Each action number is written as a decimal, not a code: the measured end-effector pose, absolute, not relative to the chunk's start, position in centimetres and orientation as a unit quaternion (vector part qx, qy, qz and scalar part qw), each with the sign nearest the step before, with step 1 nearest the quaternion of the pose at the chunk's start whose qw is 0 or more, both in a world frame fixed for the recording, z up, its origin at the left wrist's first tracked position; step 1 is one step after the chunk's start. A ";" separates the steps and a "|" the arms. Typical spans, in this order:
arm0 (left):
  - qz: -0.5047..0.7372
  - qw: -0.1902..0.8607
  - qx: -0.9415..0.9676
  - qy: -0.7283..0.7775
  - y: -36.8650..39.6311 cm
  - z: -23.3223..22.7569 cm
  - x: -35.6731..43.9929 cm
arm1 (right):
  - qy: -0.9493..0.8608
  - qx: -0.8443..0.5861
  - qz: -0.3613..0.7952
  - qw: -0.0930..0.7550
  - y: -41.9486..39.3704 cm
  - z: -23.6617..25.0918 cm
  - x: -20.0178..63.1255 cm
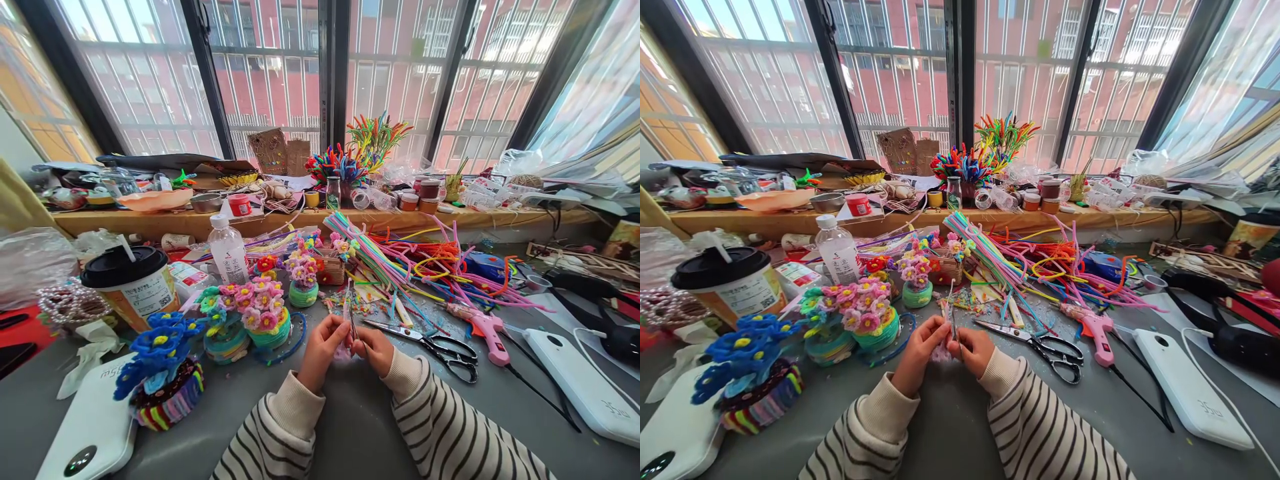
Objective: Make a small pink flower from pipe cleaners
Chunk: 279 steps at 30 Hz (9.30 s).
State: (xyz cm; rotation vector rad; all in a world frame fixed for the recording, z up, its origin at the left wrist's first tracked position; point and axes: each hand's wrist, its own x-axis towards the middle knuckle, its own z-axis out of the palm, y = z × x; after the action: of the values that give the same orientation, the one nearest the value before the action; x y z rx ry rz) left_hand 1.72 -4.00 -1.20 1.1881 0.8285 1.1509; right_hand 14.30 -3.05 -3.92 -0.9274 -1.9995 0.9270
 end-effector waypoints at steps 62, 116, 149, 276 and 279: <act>0.507 0.573 0.514 0.388 -4.1 -1.5 1.7 | -0.751 -0.405 0.374 0.364 -3.0 -4.0 14.1; 0.514 0.499 0.566 0.407 -3.9 -1.8 1.5 | -0.690 -0.450 0.378 0.421 -2.3 -4.1 14.8; 0.654 0.400 0.450 0.459 -3.3 -2.7 1.2 | -0.380 -0.249 0.847 0.276 -1.8 -4.3 15.1; 0.535 0.507 0.555 0.386 -3.9 -1.8 1.5 | -0.792 -0.386 0.359 0.308 -3.0 -5.2 14.2; 0.526 0.517 0.553 0.388 -4.0 -1.6 1.5 | -0.794 -0.385 0.361 0.302 -3.0 -5.1 14.3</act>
State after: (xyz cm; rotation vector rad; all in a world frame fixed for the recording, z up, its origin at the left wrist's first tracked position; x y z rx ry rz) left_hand 1.50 -3.96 -1.64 1.3270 0.9312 1.2615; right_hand 14.28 -2.98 -5.11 -1.0214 -2.1050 0.9570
